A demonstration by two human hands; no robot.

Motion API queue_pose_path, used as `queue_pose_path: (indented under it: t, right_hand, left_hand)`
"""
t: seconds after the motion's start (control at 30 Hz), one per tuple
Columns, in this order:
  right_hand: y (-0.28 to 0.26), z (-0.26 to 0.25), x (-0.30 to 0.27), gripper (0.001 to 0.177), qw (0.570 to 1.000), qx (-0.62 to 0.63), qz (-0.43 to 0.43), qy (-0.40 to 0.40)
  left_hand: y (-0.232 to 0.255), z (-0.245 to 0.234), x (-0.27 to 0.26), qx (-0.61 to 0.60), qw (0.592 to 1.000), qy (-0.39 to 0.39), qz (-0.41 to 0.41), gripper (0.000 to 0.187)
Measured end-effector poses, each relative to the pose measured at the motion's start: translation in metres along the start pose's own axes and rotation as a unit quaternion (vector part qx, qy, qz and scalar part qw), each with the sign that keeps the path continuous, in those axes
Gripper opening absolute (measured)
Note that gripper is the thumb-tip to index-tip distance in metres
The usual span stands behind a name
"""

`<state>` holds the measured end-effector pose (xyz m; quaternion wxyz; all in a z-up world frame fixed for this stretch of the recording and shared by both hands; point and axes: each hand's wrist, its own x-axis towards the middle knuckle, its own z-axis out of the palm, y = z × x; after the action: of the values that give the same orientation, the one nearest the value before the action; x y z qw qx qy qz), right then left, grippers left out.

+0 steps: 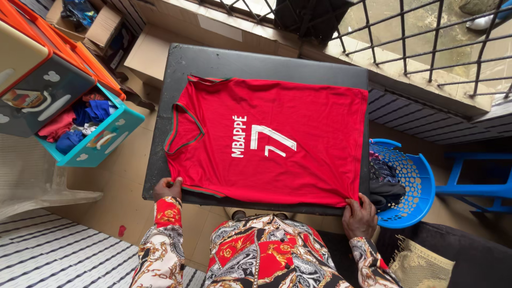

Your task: The person folds a jersey and several pairs of patterned underwear on a table and places them one at a time into a plastic drawer.

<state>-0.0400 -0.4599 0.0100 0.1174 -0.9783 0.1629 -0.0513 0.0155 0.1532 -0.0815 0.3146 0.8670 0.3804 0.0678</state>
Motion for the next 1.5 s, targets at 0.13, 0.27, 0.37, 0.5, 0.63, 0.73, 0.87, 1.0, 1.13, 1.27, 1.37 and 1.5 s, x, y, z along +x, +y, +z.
queue_pose_path:
  t: [0.13, 0.27, 0.37, 0.5, 0.63, 0.73, 0.87, 1.0, 1.13, 1.27, 1.37, 1.5]
  right_hand:
    - [0.01, -0.006, 0.006, 0.014, 0.998, 0.018, -0.059, 0.029]
    - [0.014, -0.013, 0.0, 0.006, 0.993, 0.059, -0.101, 0.027]
    - [0.013, -0.024, -0.009, 0.003, 0.987, 0.099, -0.121, 0.047]
    - [0.016, -0.053, 0.0, 0.011, 0.976, 0.154, -0.117, 0.101]
    - [0.023, -0.081, 0.025, 0.017, 0.948, 0.302, -0.073, 0.076]
    - [0.03, -0.095, 0.057, 0.018, 0.947, 0.312, -0.067, 0.039]
    - [0.039, -0.089, 0.126, 0.014, 0.972, 0.227, -0.013, -0.063]
    - [0.029, -0.065, 0.198, 0.011, 0.957, 0.277, -0.053, -0.073]
    - [0.013, -0.021, 0.267, 0.013, 0.918, 0.388, -0.003, -0.08]
    - [0.008, 0.042, 0.317, 0.029, 0.899, 0.411, 0.076, -0.134]
    - [0.021, 0.077, 0.32, 0.04, 0.914, 0.385, 0.065, -0.114]
    - [0.049, 0.107, 0.32, 0.036, 0.946, 0.323, 0.025, 0.007]
  left_hand:
    - [-0.008, 0.008, 0.003, -0.275, 0.946, 0.033, -0.168, 0.038]
    - [-0.011, -0.003, -0.035, -0.214, 0.961, 0.173, -0.014, 0.042]
    - [-0.004, -0.022, -0.059, -0.358, 0.916, 0.032, -0.179, 0.061]
    - [-0.002, -0.063, -0.068, -0.353, 0.931, -0.089, -0.026, 0.039]
    - [0.016, -0.112, -0.041, -0.357, 0.911, -0.207, -0.004, 0.037]
    - [0.042, -0.139, -0.013, -0.418, 0.829, -0.37, -0.034, 0.046]
    - [0.085, -0.125, 0.036, -0.315, 0.858, -0.403, 0.032, 0.05]
    - [0.116, -0.077, 0.094, -0.356, 0.865, -0.353, 0.007, 0.028]
    - [0.143, -0.005, 0.146, -0.152, 0.957, -0.048, 0.243, 0.023]
    - [0.159, 0.062, 0.189, -0.145, 0.957, -0.047, 0.247, 0.026]
    - [0.163, 0.093, 0.191, -0.125, 0.959, -0.043, 0.251, 0.027]
    - [0.161, 0.094, 0.178, -0.104, 0.973, -0.054, 0.197, 0.027]
